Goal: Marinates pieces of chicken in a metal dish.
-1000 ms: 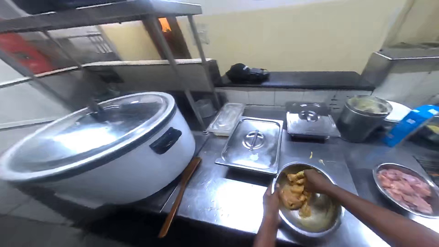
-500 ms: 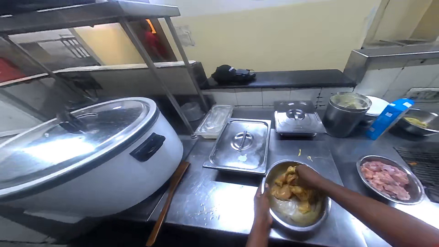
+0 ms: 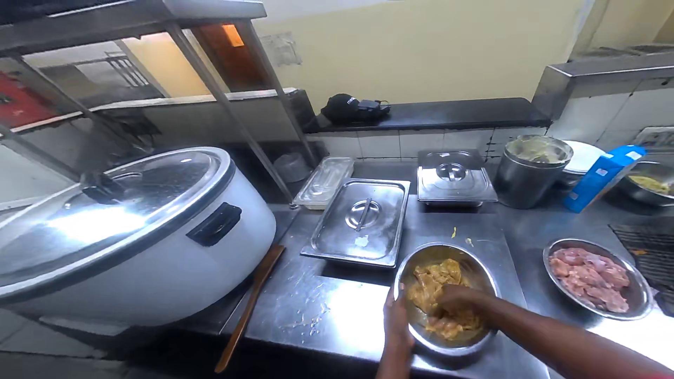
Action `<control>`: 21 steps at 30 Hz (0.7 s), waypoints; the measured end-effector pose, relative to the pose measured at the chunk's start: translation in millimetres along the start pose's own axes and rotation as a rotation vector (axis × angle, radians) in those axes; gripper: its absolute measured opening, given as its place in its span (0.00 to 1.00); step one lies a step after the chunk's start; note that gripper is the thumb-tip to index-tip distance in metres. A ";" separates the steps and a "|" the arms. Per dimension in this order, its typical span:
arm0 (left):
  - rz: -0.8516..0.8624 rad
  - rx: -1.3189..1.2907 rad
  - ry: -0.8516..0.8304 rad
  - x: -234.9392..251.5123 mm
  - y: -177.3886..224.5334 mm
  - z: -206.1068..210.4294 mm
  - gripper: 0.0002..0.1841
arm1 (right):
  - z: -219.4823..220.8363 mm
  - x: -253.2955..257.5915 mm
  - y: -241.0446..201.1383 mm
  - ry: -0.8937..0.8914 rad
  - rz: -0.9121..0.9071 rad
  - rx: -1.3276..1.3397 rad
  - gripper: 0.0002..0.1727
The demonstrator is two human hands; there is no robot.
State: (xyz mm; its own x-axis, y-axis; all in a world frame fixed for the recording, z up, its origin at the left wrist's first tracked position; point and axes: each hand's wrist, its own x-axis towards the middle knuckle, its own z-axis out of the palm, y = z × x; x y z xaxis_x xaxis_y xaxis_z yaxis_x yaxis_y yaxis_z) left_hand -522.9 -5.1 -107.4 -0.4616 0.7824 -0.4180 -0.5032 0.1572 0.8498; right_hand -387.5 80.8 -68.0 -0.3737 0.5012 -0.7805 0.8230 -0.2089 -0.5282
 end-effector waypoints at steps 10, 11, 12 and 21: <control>0.012 0.077 0.057 -2.3 -0.3 13.6 0.22 | -9.0 12.5 -25.3 0.166 -0.188 -0.468 0.28; -0.001 0.087 0.060 -0.6 1.2 14.1 0.22 | 6.2 7.3 -24.1 0.086 -0.254 -0.562 0.28; -0.009 0.096 0.063 0.8 1.1 12.5 0.23 | 18.2 -4.0 -15.1 0.012 -0.313 -0.661 0.27; -0.014 0.127 -0.015 13.2 5.6 9.2 0.21 | -58.3 -0.2 -15.4 0.265 -0.281 -0.568 0.16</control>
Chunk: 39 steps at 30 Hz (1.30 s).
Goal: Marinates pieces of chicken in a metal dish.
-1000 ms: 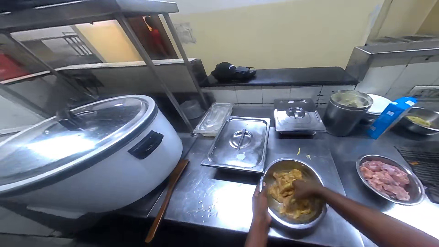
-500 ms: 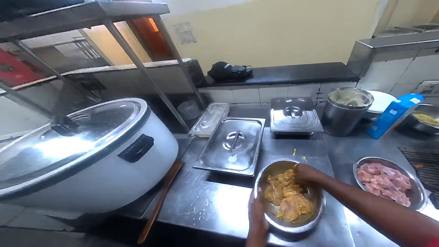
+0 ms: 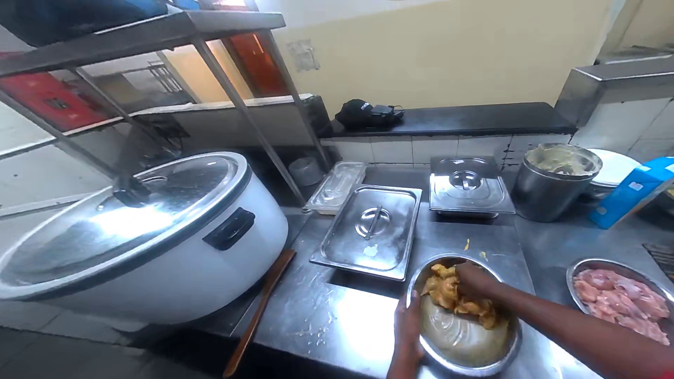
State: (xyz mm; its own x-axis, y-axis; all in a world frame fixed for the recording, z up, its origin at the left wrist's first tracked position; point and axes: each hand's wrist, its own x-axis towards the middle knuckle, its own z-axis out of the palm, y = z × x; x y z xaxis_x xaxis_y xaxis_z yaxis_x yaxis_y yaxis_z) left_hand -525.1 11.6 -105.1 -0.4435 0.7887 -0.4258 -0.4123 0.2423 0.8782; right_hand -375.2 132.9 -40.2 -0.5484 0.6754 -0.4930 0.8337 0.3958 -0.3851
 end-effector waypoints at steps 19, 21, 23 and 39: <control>0.645 0.771 -0.285 105.7 179.9 -70.2 0.22 | 16.2 -50.2 -46.4 0.424 0.405 0.338 0.10; 0.572 1.022 -0.280 141.7 193.5 -56.7 0.26 | 19.2 -51.5 -48.5 0.506 0.394 0.331 0.09; 0.456 1.262 -0.275 167.2 195.0 -40.8 0.30 | 37.8 -40.2 -35.6 0.301 0.401 0.288 0.17; 0.552 0.828 -0.282 160.8 274.0 -59.0 0.25 | -2.2 -22.3 -12.8 0.598 0.050 0.732 0.11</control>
State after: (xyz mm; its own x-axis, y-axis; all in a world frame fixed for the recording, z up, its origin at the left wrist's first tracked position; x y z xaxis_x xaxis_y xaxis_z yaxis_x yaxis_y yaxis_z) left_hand -756.4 171.5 54.2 -0.1581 0.9859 0.0550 0.5164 0.0351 0.8556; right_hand -373.6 114.1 -22.6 -0.2201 0.9683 -0.1185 0.4962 0.0065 -0.8682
